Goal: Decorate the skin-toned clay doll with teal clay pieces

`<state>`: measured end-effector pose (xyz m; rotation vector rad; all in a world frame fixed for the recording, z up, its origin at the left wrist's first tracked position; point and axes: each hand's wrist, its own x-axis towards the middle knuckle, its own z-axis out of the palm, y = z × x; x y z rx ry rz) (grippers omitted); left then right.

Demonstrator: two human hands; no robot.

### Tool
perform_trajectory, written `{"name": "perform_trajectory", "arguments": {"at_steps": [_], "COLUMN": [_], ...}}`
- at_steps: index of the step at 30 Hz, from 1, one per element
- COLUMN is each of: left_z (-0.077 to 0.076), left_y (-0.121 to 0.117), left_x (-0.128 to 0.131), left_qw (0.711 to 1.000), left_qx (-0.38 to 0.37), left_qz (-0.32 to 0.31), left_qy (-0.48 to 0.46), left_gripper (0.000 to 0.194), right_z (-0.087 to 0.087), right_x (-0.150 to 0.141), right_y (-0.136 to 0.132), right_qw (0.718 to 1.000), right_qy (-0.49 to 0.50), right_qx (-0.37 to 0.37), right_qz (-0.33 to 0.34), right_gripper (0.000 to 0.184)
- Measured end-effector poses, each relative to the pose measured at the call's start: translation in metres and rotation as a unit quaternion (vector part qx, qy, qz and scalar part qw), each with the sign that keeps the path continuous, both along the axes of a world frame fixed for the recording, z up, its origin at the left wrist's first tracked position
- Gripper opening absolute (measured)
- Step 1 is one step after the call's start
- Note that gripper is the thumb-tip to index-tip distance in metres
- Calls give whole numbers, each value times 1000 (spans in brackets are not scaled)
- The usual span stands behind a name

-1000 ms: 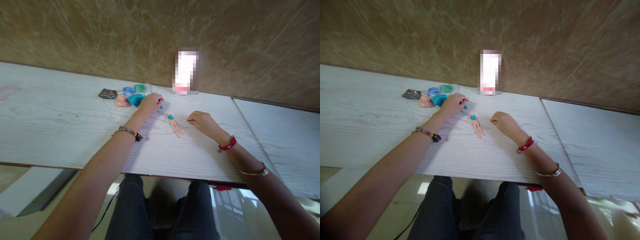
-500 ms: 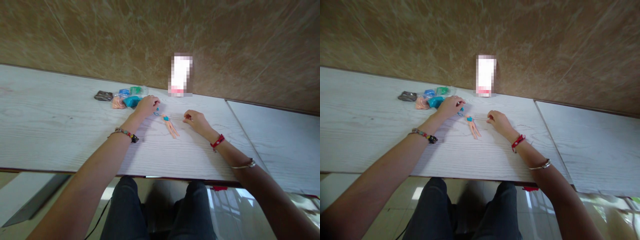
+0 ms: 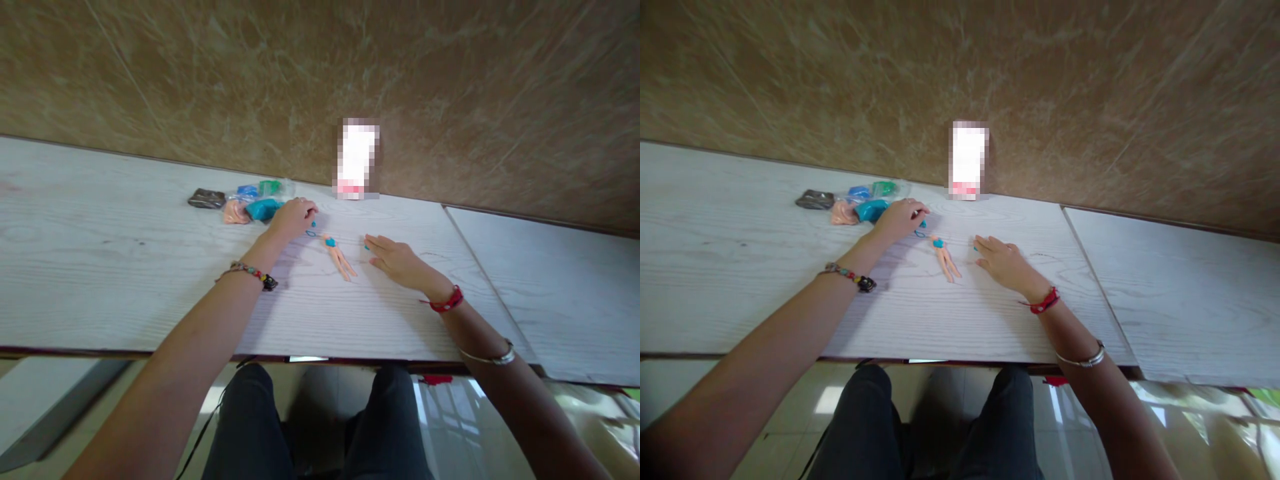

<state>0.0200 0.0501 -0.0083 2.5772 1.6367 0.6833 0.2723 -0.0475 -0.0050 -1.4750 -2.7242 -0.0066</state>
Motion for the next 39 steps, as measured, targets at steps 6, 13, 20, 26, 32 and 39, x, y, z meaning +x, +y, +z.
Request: {"name": "perform_trajectory", "arguments": {"at_steps": [6, 13, 20, 26, 32, 39], "left_z": [-1, -2, 1, 2, 1, 0], "left_y": [0, 1, -1, -2, 0, 1], "left_x": [1, 0, 1, 1, 1, 1], "left_qw": [1000, 1000, 1000, 1000, 1000, 1000], "left_qx": [-6, -7, -14, -11, -4, -16], "left_qz": [-9, -10, 5, 1, 2, 3], "left_qy": [15, 9, 5, -5, -4, 5], "left_gripper": [29, 29, 29, 28, 29, 30], "right_z": [1, 12, 8, 15, 4, 1], "right_x": [-2, 3, 6, 22, 2, -5], "right_y": [2, -15, -9, -1, 14, 25], "right_qw": [999, 996, 996, 993, 988, 982], "right_qy": [-37, -39, -45, 60, 151, 182], "right_qx": [-3, -71, -56, -85, 4, 40], "right_qz": [-2, 33, 44, 47, 28, -33], "right_gripper": [45, 49, 49, 44, 29, 18]}}
